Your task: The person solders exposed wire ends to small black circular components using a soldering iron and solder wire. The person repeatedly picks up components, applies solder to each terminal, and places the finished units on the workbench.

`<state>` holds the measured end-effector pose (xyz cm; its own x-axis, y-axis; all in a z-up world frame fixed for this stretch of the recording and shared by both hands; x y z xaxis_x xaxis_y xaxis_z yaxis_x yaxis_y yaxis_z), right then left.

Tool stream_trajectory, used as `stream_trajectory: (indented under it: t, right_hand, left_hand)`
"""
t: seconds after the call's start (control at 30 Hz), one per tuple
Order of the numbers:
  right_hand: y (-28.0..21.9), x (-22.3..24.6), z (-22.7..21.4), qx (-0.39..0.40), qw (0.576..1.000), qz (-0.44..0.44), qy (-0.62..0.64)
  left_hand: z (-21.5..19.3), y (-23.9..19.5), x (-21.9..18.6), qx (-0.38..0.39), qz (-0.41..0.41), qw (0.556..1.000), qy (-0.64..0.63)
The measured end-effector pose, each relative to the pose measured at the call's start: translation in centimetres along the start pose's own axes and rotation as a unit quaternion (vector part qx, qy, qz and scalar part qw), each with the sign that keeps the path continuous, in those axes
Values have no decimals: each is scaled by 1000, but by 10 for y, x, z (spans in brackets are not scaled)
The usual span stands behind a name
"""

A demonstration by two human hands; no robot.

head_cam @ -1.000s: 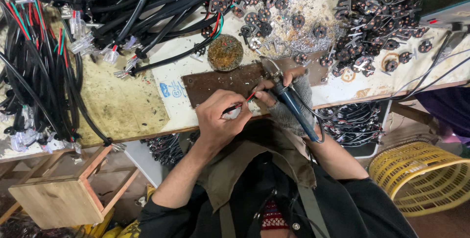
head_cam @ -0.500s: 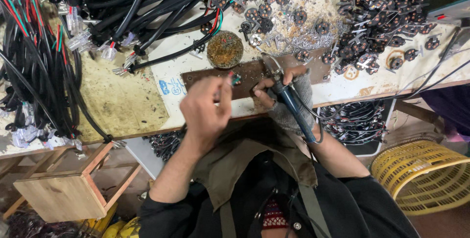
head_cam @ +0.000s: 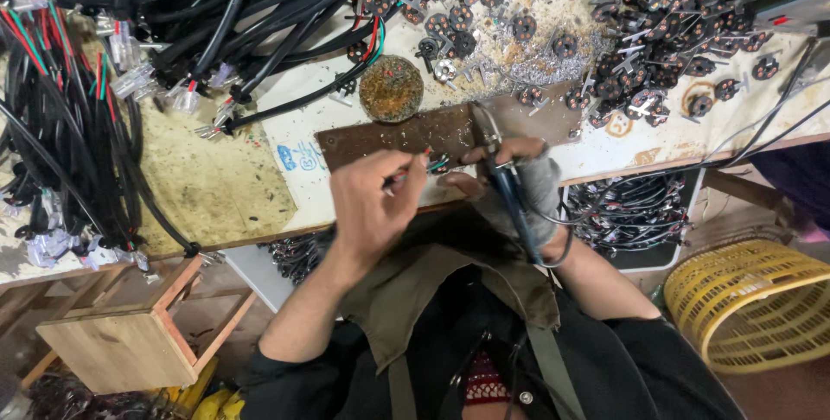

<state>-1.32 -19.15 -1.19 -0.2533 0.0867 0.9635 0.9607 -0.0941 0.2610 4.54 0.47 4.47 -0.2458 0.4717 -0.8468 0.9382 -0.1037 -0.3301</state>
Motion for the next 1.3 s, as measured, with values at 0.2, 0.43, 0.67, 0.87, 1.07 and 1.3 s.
stream_trajectory:
  t: [0.2,0.43,0.67,0.87,1.07,1.3]
  right_hand:
    - [7,3,1,94,968,-95,-215]
    - [12,6,-5,124,974,-70,-174]
    - [15,8,-1,117,977,-13,-177]
    - [8,6,-4,88,986,-71,-120]
    - [-13,7,-16,12,990,-89,-108]
    - [-25,-8,-22,104,948,-270,-132]
  left_hand:
    - [34,-23,11,-105,70,990,63]
    - [13,-5,15,125,2,990,-71]
    - [13,1,11,31,94,990,96]
    - [26,-5,6,-17,73,991,111]
    - [29,-3,6,-45,81,991,92]
    - [28,-2,10,-49,70,992,91]
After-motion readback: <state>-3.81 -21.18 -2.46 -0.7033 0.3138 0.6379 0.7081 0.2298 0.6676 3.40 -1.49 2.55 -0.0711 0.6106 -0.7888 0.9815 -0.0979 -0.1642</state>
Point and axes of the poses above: each hand's wrist, its own y-axis towards the middle knuckle, its own z-axis out of the palm, x = y × z, the point moved 1 cm from there along y, towards the middle knuckle, and after that the axes turned 14 degrees about -z, right-handed, at the moved point
